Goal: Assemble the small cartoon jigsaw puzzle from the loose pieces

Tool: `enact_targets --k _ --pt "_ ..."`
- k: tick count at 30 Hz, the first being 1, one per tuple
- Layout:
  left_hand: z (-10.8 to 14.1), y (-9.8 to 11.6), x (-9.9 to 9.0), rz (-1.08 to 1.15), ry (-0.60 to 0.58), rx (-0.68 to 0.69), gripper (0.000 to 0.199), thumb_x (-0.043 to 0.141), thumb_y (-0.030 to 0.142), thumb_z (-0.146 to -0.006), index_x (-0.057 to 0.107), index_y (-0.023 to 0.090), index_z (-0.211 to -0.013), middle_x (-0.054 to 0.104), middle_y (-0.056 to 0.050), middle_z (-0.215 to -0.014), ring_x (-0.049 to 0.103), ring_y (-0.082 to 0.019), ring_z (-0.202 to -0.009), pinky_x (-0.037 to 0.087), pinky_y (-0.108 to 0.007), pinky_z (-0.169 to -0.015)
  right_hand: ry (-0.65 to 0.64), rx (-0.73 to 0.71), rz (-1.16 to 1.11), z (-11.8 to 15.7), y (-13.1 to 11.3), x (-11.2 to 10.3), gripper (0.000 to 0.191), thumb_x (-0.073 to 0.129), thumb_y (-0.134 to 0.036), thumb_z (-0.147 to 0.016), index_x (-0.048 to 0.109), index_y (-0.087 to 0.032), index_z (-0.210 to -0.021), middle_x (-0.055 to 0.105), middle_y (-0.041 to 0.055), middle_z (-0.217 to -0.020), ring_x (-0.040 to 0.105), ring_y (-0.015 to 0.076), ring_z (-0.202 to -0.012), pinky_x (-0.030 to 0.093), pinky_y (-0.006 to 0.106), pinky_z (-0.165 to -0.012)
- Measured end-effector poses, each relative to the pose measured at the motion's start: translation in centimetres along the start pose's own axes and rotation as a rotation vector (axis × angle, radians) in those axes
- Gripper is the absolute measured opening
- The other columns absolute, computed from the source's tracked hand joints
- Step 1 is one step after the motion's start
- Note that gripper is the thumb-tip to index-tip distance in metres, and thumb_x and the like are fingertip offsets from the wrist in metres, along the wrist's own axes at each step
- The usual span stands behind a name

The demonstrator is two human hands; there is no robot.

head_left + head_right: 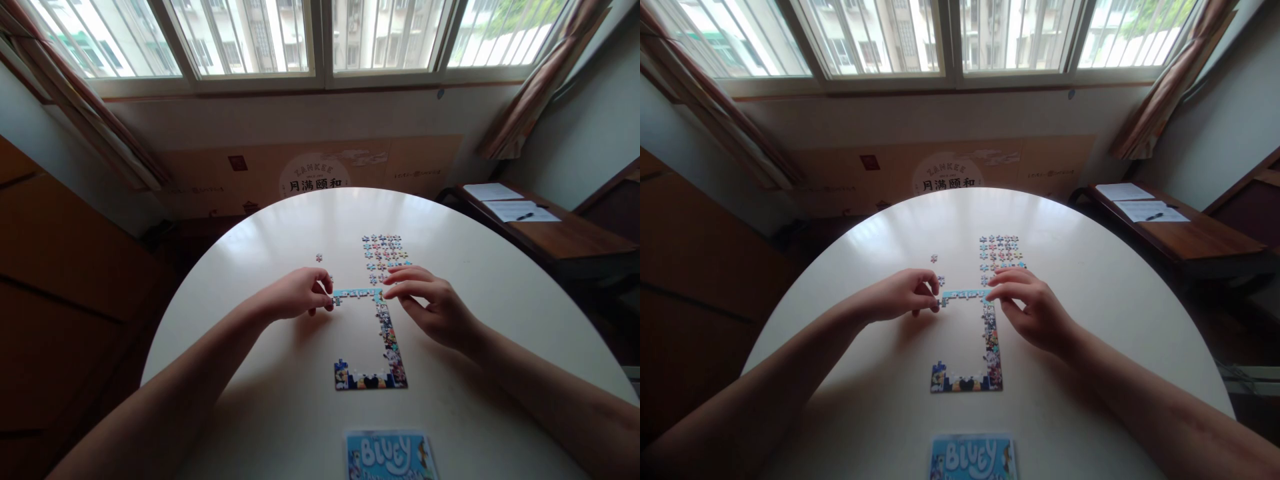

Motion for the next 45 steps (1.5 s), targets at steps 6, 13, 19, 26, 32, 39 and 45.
enact_targets --k 6,13,19,26,32,39,45 --pt "-0.3 -0.3 0.4 -0.108 0.052 0.027 0.017 0.067 0.029 -0.077 0.052 0.020 -0.076 0.073 -0.003 -0.081 0.063 -0.018 -0.071 0.046 -0.028 -0.059 0.007 -0.012 -0.001 -0.1 -0.2 0.2 0.025 0.056 -0.010 -0.091 0.075 -0.026 -0.093 0.076 0.0052 -0.105 0.069 0.0240 -0.109 0.054 0.052 -0.102" --pt "-0.2 0.3 1.1 -0.360 0.154 0.030 0.018 0.065 0.036 -0.079 0.056 0.021 -0.078 0.066 -0.003 -0.081 0.056 -0.019 -0.070 0.037 -0.029 -0.056 -0.023 -0.059 0.032 -0.2 -0.3 0.6 0.024 0.057 -0.008 -0.090 0.074 -0.025 -0.093 0.075 0.0052 -0.105 0.066 0.0244 -0.113 0.054 0.053 -0.102" --pt "-0.1 0.5 1.3 -0.403 0.195 0.046 0.014 0.062 0.035 -0.082 0.057 0.022 -0.079 0.068 -0.003 -0.085 0.055 -0.019 -0.071 0.035 -0.030 -0.057 -0.053 -0.070 0.035 -0.1 -0.2 1.1 0.026 0.056 -0.007 -0.090 0.074 -0.026 -0.094 0.075 0.0042 -0.104 0.066 0.0244 -0.115 0.055 0.052 -0.101" --pt "-0.1 0.5 1.5 -0.448 0.248 0.058 0.010 0.059 0.031 -0.083 0.058 0.021 -0.081 0.070 -0.005 -0.088 0.057 -0.020 -0.074 0.036 -0.030 -0.059 -0.047 -0.089 0.035 -0.2 -0.4 1.1 0.026 0.056 -0.007 -0.090 0.074 -0.026 -0.093 0.075 0.0043 -0.103 0.066 0.0244 -0.114 0.055 0.053 -0.100" --pt "0.0 0.3 1.2 -0.473 0.334 0.078 0.008 0.059 0.029 -0.085 0.059 0.022 -0.084 0.071 -0.006 -0.094 0.060 -0.022 -0.079 0.039 -0.032 -0.063 -0.061 -0.095 0.037 -0.1 -0.2 1.0 0.025 0.056 -0.008 -0.091 0.074 -0.026 -0.095 0.075 0.0044 -0.104 0.065 0.0242 -0.115 0.054 0.053 -0.102" --pt "0.4 0.7 1.0 -0.517 0.321 0.133 0.018 0.068 0.039 -0.082 0.065 0.022 -0.087 0.072 -0.005 -0.096 0.062 -0.024 -0.087 0.042 -0.032 -0.068 -0.084 -0.107 0.031 -0.1 -0.2 1.1 0.030 0.055 -0.005 -0.088 0.074 -0.026 -0.098 0.075 0.0048 -0.106 0.064 0.0244 -0.119 0.055 0.052 -0.102" --pt "0.6 0.9 1.2 -0.575 0.299 0.188 0.014 0.070 0.033 -0.079 0.072 0.024 -0.090 0.073 -0.005 -0.102 0.063 -0.025 -0.094 0.045 -0.035 -0.077 -0.167 -0.097 0.066 0.2 0.5 1.6 0.037 0.056 -0.008 -0.089 0.072 -0.027 -0.118 0.073 0.0078 -0.122 0.060 0.0281 -0.129 0.050 0.059 -0.108"
Point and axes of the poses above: each hand's wrist, its own z-axis away from the middle knuckle, its own x-axis out of the palm, y = z × x, the point moved 1 cm from there along -z, towards the middle knuckle
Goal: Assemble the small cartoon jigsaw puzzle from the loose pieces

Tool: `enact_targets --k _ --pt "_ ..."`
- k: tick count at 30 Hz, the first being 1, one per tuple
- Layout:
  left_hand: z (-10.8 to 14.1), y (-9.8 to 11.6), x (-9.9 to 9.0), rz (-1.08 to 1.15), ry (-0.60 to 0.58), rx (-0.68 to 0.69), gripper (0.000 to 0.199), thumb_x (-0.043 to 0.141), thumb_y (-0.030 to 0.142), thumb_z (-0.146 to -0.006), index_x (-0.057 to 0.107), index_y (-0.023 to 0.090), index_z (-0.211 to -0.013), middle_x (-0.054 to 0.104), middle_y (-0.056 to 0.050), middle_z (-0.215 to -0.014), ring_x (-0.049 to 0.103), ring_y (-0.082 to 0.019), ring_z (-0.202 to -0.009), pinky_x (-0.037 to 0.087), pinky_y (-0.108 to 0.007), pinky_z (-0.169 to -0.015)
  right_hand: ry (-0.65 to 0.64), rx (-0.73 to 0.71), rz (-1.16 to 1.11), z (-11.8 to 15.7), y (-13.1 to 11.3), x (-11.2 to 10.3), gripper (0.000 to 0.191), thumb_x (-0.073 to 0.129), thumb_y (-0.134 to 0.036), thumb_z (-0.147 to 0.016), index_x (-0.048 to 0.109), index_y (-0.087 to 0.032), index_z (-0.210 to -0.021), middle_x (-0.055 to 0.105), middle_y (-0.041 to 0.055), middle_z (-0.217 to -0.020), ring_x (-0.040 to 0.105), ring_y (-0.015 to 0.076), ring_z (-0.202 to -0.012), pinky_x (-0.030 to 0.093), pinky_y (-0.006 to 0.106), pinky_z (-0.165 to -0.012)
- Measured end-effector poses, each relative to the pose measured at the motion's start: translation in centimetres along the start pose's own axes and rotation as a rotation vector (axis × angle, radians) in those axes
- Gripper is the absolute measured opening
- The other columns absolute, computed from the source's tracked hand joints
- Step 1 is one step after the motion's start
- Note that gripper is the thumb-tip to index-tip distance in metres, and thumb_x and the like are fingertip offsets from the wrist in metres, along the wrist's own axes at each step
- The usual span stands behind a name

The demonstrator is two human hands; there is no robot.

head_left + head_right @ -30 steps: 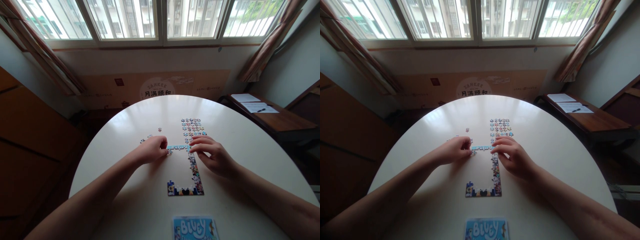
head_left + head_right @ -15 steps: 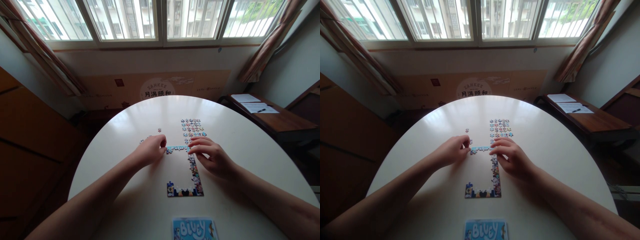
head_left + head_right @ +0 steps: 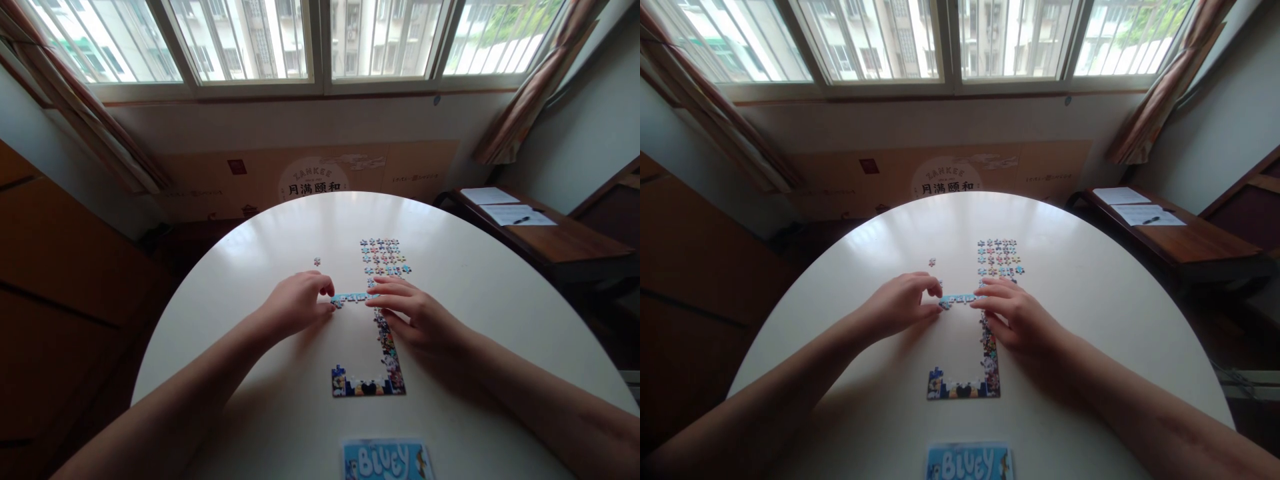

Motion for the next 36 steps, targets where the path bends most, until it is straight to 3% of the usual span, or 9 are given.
enact_targets --k 6,12,20,36 --pt "0.0 0.5 0.1 -0.067 0.000 0.016 0.012 0.067 0.030 -0.082 0.074 0.025 -0.089 0.074 -0.004 -0.104 0.065 -0.025 -0.094 0.046 -0.035 -0.075 -0.129 0.021 0.028 0.1 -0.2 0.2 0.039 0.055 -0.017 -0.094 0.065 -0.024 -0.132 0.067 0.0109 -0.135 0.053 0.0320 -0.137 0.043 0.066 -0.112" --pt "0.1 0.7 0.0 -0.093 0.000 0.011 0.012 0.067 0.028 -0.081 0.076 0.025 -0.088 0.074 -0.004 -0.102 0.066 -0.026 -0.094 0.047 -0.035 -0.076 -0.260 0.010 0.031 -0.1 -0.7 0.0 0.046 0.058 -0.021 -0.096 0.058 -0.025 -0.142 0.060 0.0105 -0.144 0.048 0.0314 -0.142 0.042 0.060 -0.116" --pt "0.0 0.6 0.2 -0.112 -0.008 0.014 0.015 0.065 0.027 -0.082 0.078 0.028 -0.089 0.075 -0.002 -0.101 0.067 -0.024 -0.094 0.048 -0.035 -0.078 -0.383 0.062 0.024 -0.2 -0.7 -0.1 0.050 0.057 -0.026 -0.097 0.053 -0.023 -0.146 0.053 0.0107 -0.152 0.041 0.0320 -0.146 0.034 0.061 -0.120" --pt "0.0 0.7 0.1 -0.151 0.004 0.031 0.018 0.063 0.027 -0.085 0.081 0.027 -0.086 0.076 -0.003 -0.095 0.067 -0.022 -0.087 0.048 -0.031 -0.072 -0.439 0.090 0.047 -0.3 -1.0 -0.3 0.048 0.053 -0.030 -0.099 0.053 -0.022 -0.146 0.050 0.0092 -0.154 0.039 0.0310 -0.148 0.031 0.058 -0.122"
Point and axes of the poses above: each hand's wrist, its own z-axis away from the middle knuckle, its own x-axis out of the palm, y = z × x, the point moved 1 cm from there along -z, towards the middle knuckle
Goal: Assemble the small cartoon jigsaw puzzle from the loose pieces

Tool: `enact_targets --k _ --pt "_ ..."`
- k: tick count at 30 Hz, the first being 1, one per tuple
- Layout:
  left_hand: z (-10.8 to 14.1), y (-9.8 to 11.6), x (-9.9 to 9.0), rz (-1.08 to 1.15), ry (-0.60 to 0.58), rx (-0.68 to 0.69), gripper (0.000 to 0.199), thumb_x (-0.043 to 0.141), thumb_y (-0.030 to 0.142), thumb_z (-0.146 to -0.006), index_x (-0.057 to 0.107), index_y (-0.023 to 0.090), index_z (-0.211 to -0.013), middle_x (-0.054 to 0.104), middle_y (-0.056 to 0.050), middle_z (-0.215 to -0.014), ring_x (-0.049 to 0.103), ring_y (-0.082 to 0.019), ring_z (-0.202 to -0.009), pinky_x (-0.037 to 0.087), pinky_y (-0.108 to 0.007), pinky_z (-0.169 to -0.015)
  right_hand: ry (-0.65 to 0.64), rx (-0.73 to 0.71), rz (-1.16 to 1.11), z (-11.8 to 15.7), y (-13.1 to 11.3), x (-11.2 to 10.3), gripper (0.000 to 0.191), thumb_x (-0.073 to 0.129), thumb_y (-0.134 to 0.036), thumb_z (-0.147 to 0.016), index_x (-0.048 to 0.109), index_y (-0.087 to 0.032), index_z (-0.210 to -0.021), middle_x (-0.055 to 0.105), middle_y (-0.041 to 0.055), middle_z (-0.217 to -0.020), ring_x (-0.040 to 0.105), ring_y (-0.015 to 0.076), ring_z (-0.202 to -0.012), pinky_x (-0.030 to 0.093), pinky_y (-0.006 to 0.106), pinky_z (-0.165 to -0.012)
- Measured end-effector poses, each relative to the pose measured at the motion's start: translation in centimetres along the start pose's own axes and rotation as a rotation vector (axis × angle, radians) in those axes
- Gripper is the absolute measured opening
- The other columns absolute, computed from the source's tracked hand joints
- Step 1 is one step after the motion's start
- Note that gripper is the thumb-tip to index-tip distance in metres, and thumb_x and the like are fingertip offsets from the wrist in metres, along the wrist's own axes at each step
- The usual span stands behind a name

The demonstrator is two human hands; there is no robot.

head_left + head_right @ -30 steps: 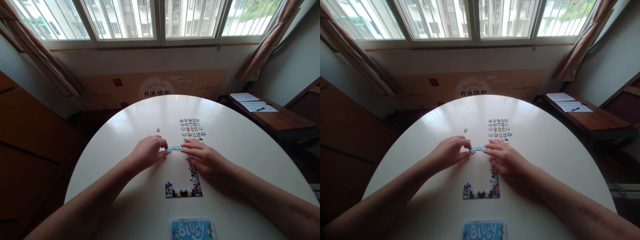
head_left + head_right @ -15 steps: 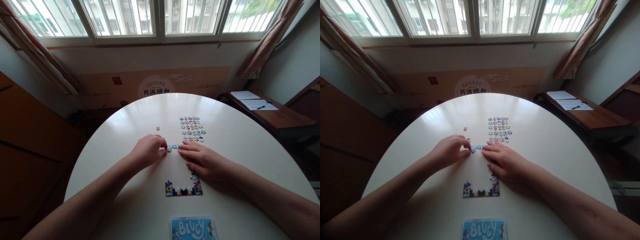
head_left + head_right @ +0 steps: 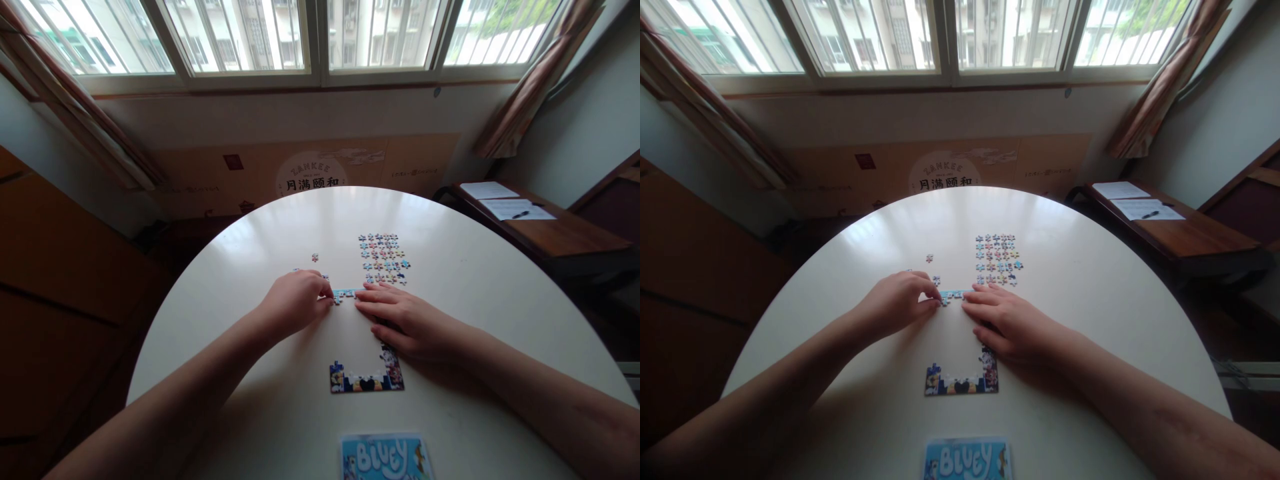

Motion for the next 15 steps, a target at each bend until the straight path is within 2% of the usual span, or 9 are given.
enact_targets --k 6,10,15 --pt "0.0 -0.1 0.1 -0.034 0.052 0.043 0.017 0.063 0.024 -0.087 0.079 0.026 -0.085 0.076 -0.002 -0.094 0.068 -0.020 -0.082 0.047 -0.030 -0.067 0.002 -0.003 0.014 0.0 0.0 0.1 0.047 0.052 -0.031 -0.100 0.053 -0.023 -0.146 0.050 0.0092 -0.154 0.037 0.0316 -0.148 0.031 0.059 -0.122" --pt "-0.2 -0.4 0.3 -0.016 0.158 0.039 0.018 0.059 0.023 -0.089 0.077 0.023 -0.088 0.076 -0.003 -0.095 0.068 -0.019 -0.080 0.047 -0.029 -0.067 0.018 -0.008 0.012 0.1 0.1 0.1 0.048 0.053 -0.031 -0.100 0.053 -0.023 -0.147 0.051 0.0098 -0.154 0.038 0.0322 -0.148 0.031 0.060 -0.121" --pt "-0.6 -0.7 1.0 -0.039 0.195 0.034 0.016 0.063 0.034 -0.090 0.074 0.022 -0.088 0.073 -0.003 -0.091 0.064 -0.018 -0.075 0.043 -0.029 -0.062 0.013 -0.020 0.043 0.2 0.2 0.1 0.047 0.053 -0.029 -0.099 0.055 -0.022 -0.145 0.051 0.0100 -0.153 0.038 0.0327 -0.148 0.031 0.060 -0.121"
Point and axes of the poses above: each hand's wrist, its own z-axis away from the middle knuckle, its own x-axis out of the palm, y = z × x, the point moved 1 cm from there along -z, towards the middle knuckle
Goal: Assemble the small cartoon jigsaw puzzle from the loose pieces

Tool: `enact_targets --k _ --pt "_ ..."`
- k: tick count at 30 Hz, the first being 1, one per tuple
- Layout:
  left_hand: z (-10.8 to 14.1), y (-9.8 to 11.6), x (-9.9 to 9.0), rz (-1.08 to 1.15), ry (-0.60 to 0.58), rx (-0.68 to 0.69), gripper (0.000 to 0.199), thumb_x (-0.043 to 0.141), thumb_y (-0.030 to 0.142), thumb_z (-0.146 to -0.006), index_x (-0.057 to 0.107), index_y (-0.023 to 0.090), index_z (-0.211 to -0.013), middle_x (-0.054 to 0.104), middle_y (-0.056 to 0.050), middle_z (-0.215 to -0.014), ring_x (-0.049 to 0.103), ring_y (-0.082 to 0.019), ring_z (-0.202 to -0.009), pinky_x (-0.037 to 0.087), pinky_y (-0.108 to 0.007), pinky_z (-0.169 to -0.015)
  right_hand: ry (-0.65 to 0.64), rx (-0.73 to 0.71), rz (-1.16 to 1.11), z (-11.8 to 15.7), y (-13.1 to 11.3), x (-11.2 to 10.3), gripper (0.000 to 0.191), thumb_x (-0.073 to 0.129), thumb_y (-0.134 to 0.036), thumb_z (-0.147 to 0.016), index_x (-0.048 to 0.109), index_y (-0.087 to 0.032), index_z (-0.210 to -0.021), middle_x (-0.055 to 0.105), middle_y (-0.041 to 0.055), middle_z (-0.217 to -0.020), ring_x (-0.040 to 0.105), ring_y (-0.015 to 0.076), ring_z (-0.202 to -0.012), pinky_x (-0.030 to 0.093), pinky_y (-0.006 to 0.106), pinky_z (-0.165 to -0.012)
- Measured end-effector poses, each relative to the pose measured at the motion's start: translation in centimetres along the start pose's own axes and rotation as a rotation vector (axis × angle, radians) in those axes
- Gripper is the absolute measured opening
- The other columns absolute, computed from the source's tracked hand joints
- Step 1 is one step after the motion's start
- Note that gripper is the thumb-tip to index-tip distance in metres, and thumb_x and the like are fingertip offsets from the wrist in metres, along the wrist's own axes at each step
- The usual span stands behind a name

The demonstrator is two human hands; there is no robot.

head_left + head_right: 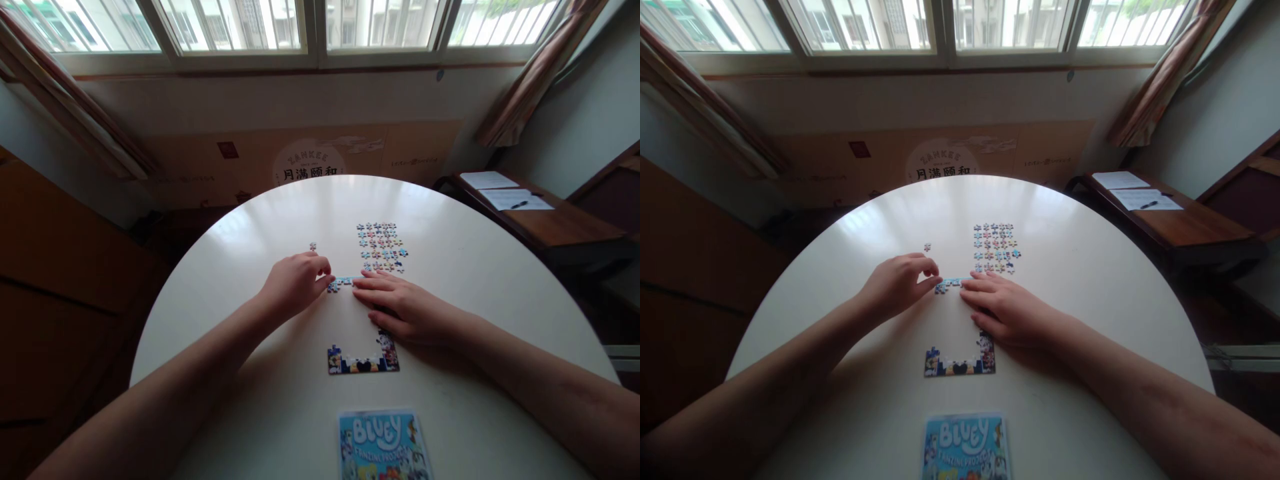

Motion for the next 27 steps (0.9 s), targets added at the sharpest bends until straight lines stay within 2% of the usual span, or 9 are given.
enact_targets --k 7,19,27 --pt "-0.6 -0.2 0.9 -0.030 0.011 0.005 0.026 0.070 0.045 -0.084 0.066 0.020 -0.079 0.069 -0.003 -0.086 0.059 -0.018 -0.072 0.036 -0.028 -0.060 0.050 -0.022 -0.030 0.4 0.5 0.1 0.046 0.054 -0.029 -0.099 0.056 -0.024 -0.145 0.054 0.0098 -0.151 0.039 0.0322 -0.147 0.030 0.059 -0.123" --pt "-1.0 0.1 1.1 0.021 -0.085 -0.044 0.027 0.066 0.045 -0.085 0.065 0.020 -0.076 0.069 -0.003 -0.086 0.056 -0.017 -0.073 0.033 -0.027 -0.059 0.052 -0.008 -0.041 0.5 0.4 -0.1 0.045 0.053 -0.029 -0.100 0.056 -0.024 -0.144 0.052 0.0082 -0.153 0.036 0.0306 -0.149 0.029 0.058 -0.123" --pt "-0.6 0.2 0.9 0.017 -0.068 -0.018 0.025 0.065 0.042 -0.087 0.063 0.020 -0.075 0.068 -0.004 -0.084 0.056 -0.017 -0.070 0.032 -0.028 -0.057 0.202 0.038 -0.078 0.9 1.2 -1.2 0.039 0.046 -0.026 -0.103 0.061 -0.024 -0.139 0.055 0.0088 -0.150 0.038 0.0285 -0.148 0.032 0.059 -0.122"
Point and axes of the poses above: each hand's wrist, its own z-axis away from the middle knuckle, its own x-axis out of the palm, y = z × x, the point moved 1 cm from there along -z, towards the middle knuckle
